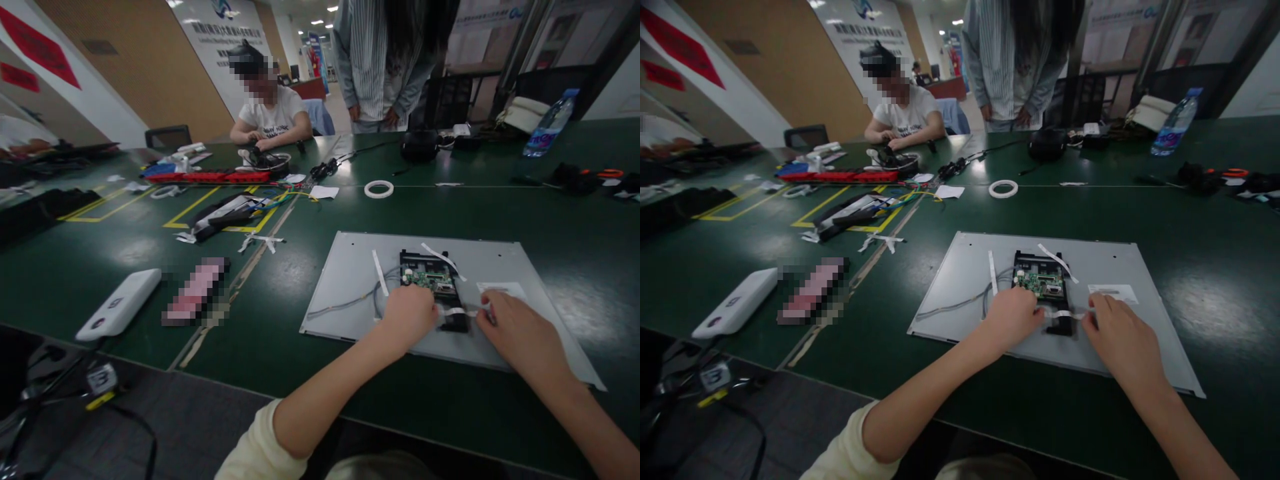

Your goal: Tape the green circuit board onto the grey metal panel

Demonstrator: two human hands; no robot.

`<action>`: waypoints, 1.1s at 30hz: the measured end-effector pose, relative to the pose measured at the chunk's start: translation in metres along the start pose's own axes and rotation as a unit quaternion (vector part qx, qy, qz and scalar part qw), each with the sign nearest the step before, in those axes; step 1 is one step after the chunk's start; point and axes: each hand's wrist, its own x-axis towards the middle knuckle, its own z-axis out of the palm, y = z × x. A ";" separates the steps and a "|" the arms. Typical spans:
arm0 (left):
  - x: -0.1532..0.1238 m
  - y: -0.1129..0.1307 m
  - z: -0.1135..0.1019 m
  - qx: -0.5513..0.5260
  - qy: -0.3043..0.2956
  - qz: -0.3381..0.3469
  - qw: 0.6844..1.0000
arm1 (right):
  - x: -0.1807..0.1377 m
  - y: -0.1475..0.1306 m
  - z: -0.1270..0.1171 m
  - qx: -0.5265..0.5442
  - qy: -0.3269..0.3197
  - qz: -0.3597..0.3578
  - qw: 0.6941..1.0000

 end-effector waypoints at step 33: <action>-0.029 -0.117 -0.012 -0.099 0.128 0.013 0.987 | 0.068 -0.131 0.003 0.019 0.071 -0.335 0.939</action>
